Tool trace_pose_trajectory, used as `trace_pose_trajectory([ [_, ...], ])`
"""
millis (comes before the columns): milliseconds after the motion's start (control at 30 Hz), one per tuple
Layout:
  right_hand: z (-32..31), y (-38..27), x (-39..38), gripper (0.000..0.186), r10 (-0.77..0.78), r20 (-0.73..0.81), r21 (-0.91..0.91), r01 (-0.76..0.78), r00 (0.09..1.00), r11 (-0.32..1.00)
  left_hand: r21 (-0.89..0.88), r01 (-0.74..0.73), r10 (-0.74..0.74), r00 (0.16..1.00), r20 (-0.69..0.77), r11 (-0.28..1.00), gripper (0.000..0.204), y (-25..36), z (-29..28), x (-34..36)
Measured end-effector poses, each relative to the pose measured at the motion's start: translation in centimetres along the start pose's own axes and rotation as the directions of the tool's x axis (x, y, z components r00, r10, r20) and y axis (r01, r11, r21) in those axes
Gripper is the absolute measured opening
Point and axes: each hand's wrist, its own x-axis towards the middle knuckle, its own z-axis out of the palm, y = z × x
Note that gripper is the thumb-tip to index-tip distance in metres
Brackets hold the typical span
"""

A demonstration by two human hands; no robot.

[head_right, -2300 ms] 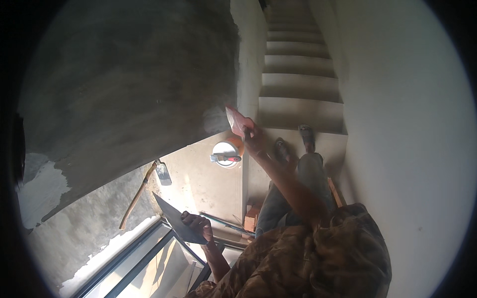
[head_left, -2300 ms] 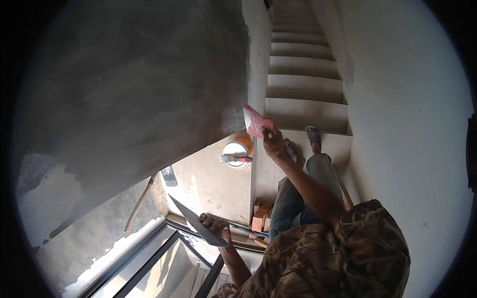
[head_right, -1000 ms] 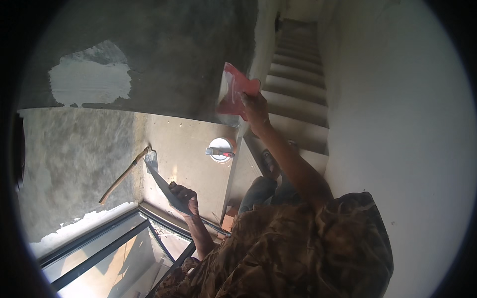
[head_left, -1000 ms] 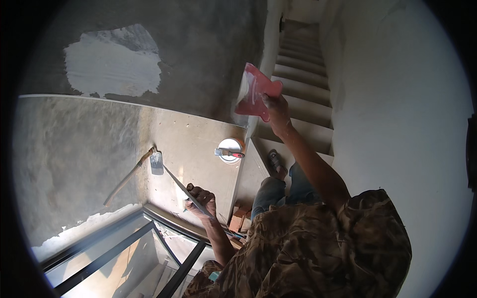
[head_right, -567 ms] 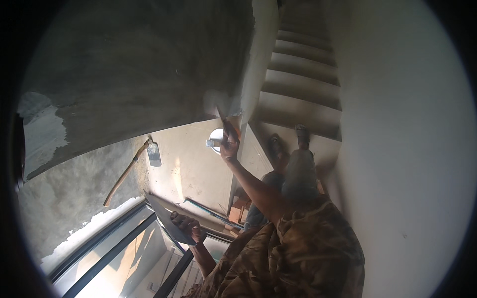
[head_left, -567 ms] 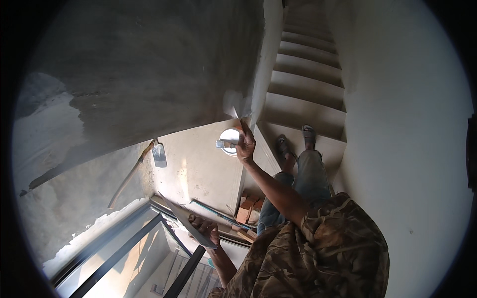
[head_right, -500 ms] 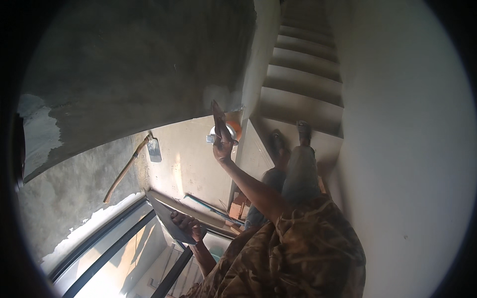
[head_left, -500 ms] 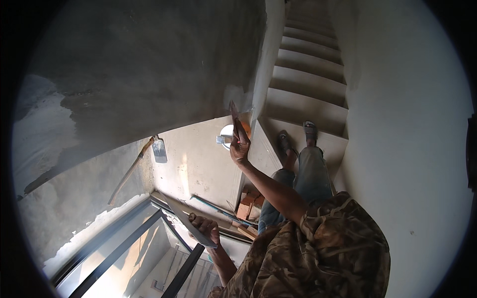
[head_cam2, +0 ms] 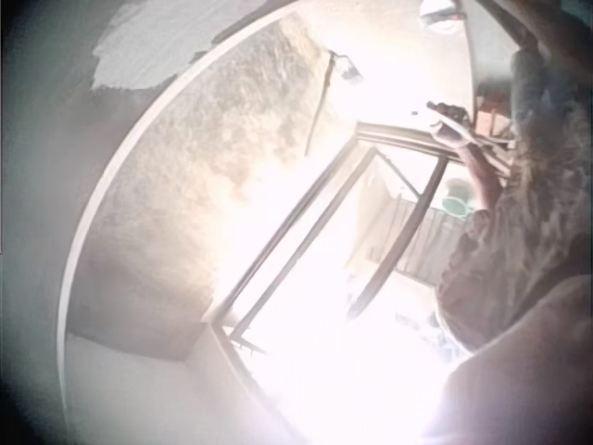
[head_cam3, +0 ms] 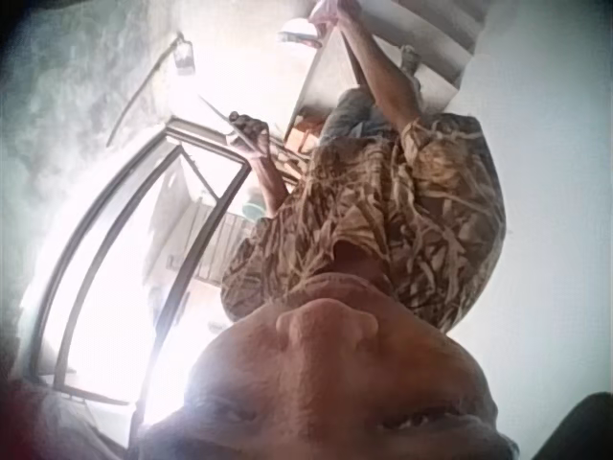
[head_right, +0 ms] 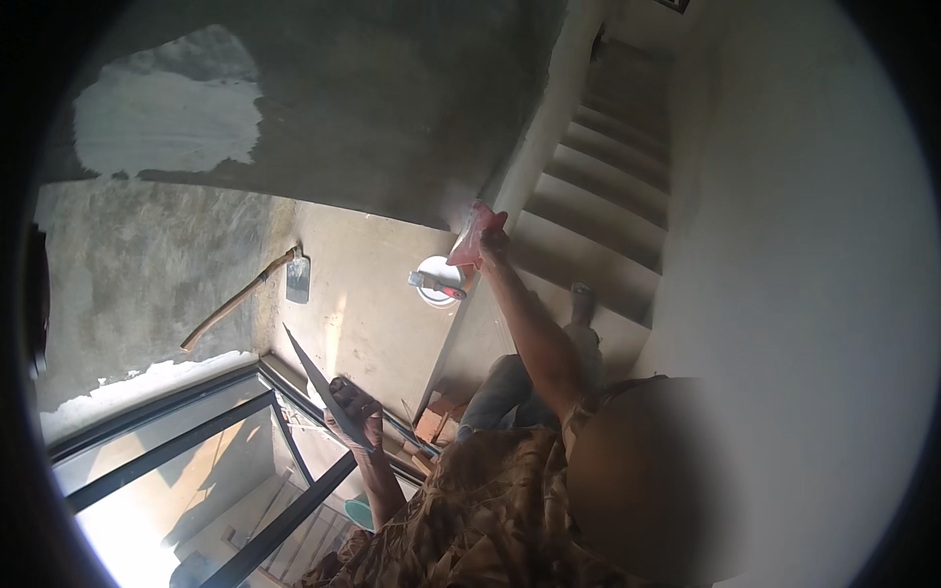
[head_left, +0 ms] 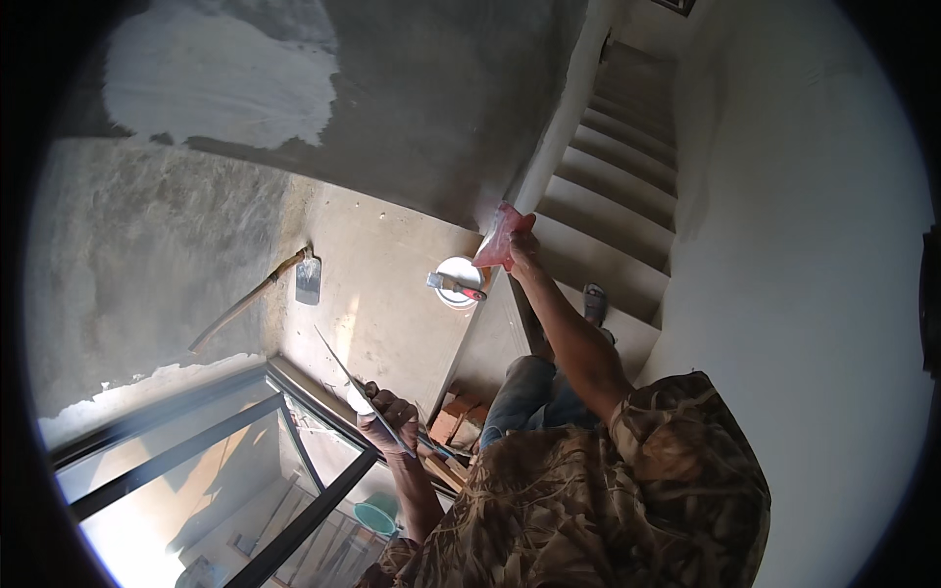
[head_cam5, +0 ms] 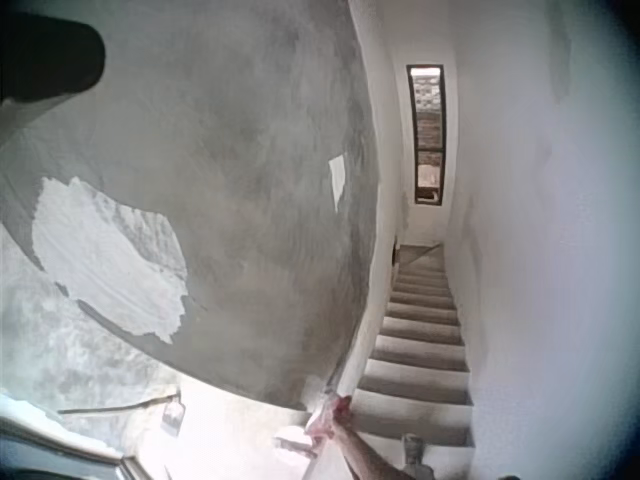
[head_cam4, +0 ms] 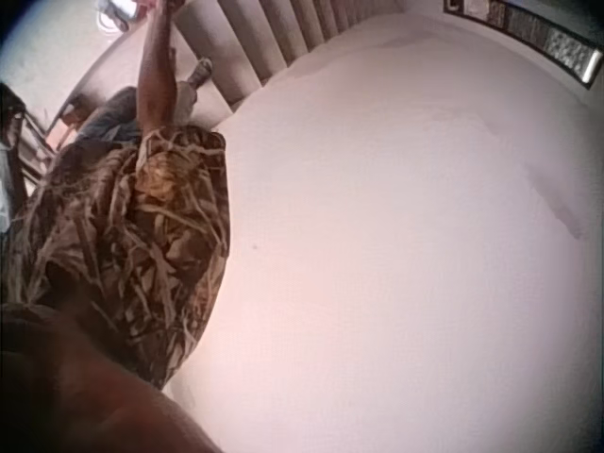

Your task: The person applies white plaster to a concrete wall using a pink trowel and a blue hawk. They repeatedly scoop plaster from the hawk and spread it onto the wall surface, smoothing the material with the trowel. The person works on a vertical wall section adjacent to a staircase.

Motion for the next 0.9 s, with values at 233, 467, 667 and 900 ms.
trace_pose_trajectory([
  [233,4.9,-9.0,-2.5,0.041,0.181,0.102,-0.157,-0.164,0.978,0.974,-0.022,-0.05,0.052,0.993,0.104,0.999,0.03,-0.1,1.7,0.6],
  [467,12.3,-19.0,-9.3,0.029,0.046,0.001,-0.154,-0.046,0.999,0.987,-0.122,-0.069,0.084,0.989,0.124,0.99,0.04,-0.3,1.5,2.1],
  [667,14.3,-26.8,-16.4,0.033,-0.196,0.272,0.082,0.181,0.942,0.98,-0.158,-0.06,0.081,0.988,0.128,0.986,0.042,0.7,-0.2,1.2],
  [900,3.6,-14.5,-15.6,0.033,-0.509,0.204,-0.556,0.527,0.837,0.643,-0.018,-0.063,0.065,0.987,0.146,0.998,0.033,1.2,1.2,0.3],
])
